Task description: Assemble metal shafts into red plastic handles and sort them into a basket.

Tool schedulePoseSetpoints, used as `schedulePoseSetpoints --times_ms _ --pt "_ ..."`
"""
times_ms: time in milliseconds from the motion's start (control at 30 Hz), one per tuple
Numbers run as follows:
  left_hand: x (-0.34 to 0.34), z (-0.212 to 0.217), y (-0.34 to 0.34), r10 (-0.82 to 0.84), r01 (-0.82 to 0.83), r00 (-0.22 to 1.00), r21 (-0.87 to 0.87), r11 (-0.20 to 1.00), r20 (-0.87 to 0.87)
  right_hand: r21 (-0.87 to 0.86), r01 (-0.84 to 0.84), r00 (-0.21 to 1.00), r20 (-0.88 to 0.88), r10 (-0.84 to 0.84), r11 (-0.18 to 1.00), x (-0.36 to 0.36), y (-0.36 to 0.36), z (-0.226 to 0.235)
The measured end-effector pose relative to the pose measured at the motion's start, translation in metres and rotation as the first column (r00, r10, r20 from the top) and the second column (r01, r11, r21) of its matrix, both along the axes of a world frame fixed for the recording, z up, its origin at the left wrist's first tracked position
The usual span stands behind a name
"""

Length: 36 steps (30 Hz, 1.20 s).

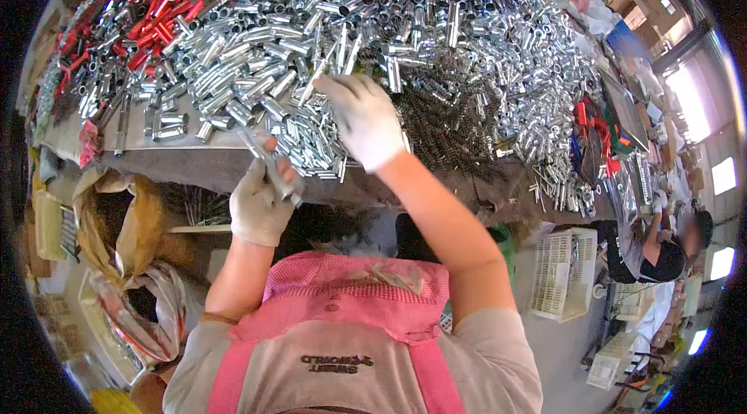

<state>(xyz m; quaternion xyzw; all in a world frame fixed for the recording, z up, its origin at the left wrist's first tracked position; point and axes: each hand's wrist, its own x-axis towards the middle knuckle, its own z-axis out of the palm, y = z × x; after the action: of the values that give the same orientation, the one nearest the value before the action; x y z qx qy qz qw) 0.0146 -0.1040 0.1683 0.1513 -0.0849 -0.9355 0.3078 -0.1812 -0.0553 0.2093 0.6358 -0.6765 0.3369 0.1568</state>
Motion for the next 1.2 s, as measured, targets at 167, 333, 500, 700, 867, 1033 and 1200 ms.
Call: schedulePoseSetpoints --times_ms 167,333,500,700,867,1033,1200 --pt "0.017 -0.004 -0.008 -0.262 0.258 0.965 0.092 0.962 0.024 0.390 0.065 0.819 -0.546 0.174 0.918 -0.053 -0.068 -0.039" --pt "0.028 -0.007 -0.016 -0.278 0.315 0.938 -0.174 0.933 0.207 0.239 -0.125 0.991 -0.007 0.131 0.963 -0.049 -0.053 -0.001" --pt "0.013 -0.003 -0.027 -0.319 0.430 0.871 -0.266 0.863 0.373 0.359 -0.070 0.995 -0.040 0.091 0.931 -0.048 0.007 0.043" --pt "-0.007 0.000 -0.020 -0.310 0.437 0.866 -0.292 0.851 0.393 0.493 -0.037 0.994 -0.073 0.084 0.869 -0.057 0.037 0.039" --pt "-0.013 0.006 -0.013 -0.310 0.497 0.833 -0.371 0.784 0.459 0.407 -0.173 0.975 -0.057 0.214 0.897 -0.058 0.039 0.033" --pt "-0.021 0.013 -0.011 -0.338 0.659 0.728 -0.473 0.585 0.596 0.446 -0.417 0.894 0.042 0.447 0.792 -0.042 0.043 0.025" --pt "-0.025 0.005 -0.008 -0.381 0.698 0.689 -0.423 0.578 0.616 0.367 -0.450 0.891 0.246 0.382 0.814 -0.009 0.048 0.022"
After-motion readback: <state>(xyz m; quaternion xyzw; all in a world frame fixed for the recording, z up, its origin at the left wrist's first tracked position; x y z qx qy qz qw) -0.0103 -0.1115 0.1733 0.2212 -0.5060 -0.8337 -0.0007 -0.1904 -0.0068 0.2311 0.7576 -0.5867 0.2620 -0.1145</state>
